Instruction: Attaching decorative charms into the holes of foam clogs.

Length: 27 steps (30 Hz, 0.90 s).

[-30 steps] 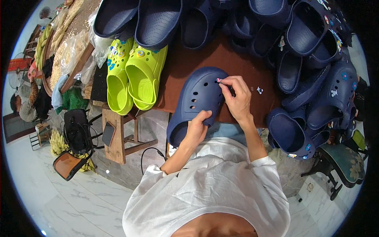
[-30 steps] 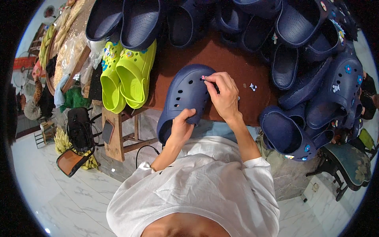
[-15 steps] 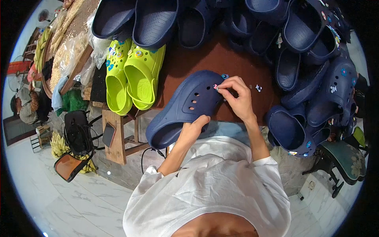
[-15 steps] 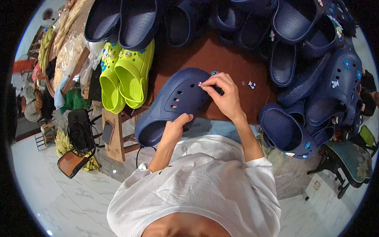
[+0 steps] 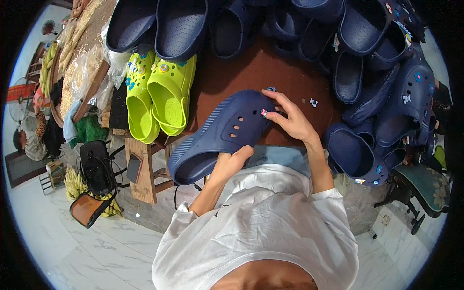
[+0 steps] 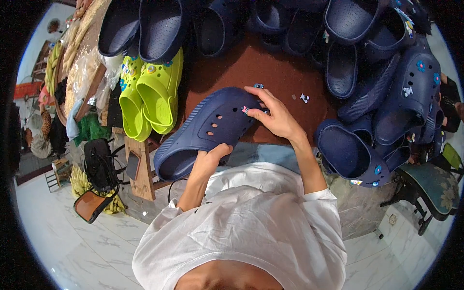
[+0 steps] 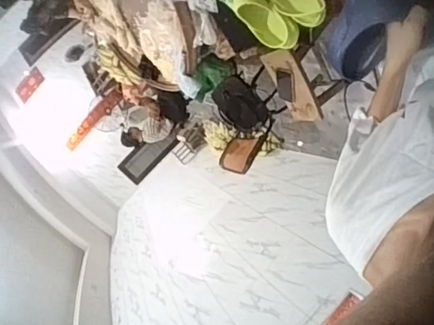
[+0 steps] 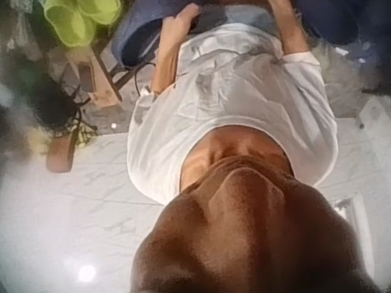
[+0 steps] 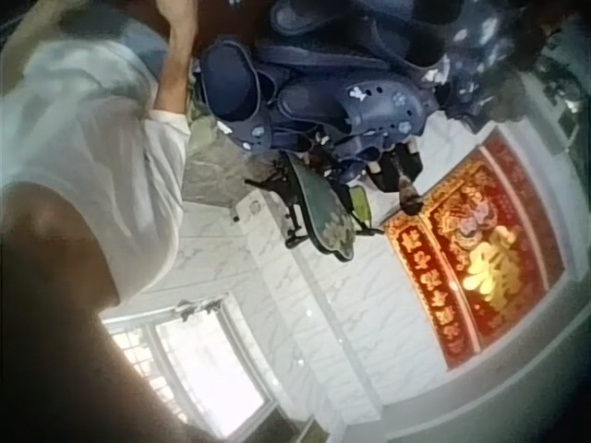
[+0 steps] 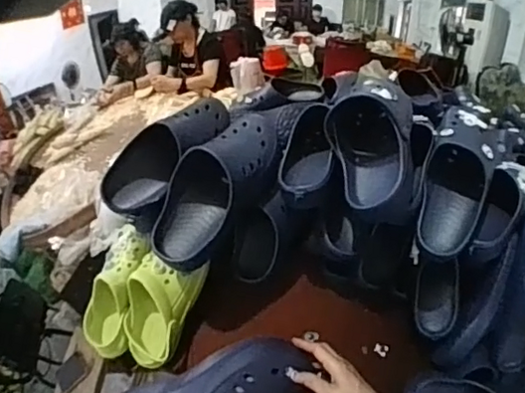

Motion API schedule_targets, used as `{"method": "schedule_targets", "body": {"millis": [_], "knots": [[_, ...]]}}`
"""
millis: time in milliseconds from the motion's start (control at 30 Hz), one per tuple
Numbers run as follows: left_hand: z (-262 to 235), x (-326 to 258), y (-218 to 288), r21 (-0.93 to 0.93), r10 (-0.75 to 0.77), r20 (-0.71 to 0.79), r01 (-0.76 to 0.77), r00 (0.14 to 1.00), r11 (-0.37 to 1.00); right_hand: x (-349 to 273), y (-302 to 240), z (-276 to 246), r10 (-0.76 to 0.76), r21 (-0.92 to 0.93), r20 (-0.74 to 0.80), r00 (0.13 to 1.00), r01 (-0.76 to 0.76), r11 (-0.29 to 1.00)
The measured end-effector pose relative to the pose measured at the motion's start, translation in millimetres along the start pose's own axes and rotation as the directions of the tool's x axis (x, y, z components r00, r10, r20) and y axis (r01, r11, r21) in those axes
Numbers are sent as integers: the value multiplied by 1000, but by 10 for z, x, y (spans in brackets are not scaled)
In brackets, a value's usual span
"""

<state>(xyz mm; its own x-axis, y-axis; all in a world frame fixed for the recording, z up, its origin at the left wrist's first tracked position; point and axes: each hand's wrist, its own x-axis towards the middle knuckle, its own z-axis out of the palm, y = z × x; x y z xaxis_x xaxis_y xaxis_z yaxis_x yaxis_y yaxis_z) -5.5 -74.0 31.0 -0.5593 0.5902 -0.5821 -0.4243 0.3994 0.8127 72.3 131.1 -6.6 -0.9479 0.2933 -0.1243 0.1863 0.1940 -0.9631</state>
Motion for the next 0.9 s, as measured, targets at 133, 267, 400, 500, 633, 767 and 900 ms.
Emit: {"method": "schedule_targets", "body": {"millis": [133, 267, 400, 500, 633, 767, 900], "knots": [[28, -58, 56, -27, 114, -8, -114, 993, 993, -19, -18, 27, -35, 20, -43, 998, 36, 999], [-18, -35, 20, -20, 42, 33, -41, 999, 999, -6, -35, 18, -59, -11, -61, 996, 59, 998], [-36, 13, -111, -63, 36, 33, -34, 999, 997, 5, -17, 49, -69, 35, -91, 993, 72, 997], [-34, 62, -120, -528, -46, -55, 10, 997, 849, 21, 29, 186, -69, 57, -161, 984, 79, 995], [-100, 130, -80, -613, -163, -72, 86, 984, 785, 32, 63, 404, -121, -10, -321, 939, 124, 992], [-158, 210, -103, -700, -134, -126, 7, 983, 714, -6, 42, 353, -91, 30, -496, 864, 122, 992], [-217, 276, -95, -787, -156, -131, -8, 979, 617, -192, 240, 84, -132, -222, -651, 747, -21, 975]]}}
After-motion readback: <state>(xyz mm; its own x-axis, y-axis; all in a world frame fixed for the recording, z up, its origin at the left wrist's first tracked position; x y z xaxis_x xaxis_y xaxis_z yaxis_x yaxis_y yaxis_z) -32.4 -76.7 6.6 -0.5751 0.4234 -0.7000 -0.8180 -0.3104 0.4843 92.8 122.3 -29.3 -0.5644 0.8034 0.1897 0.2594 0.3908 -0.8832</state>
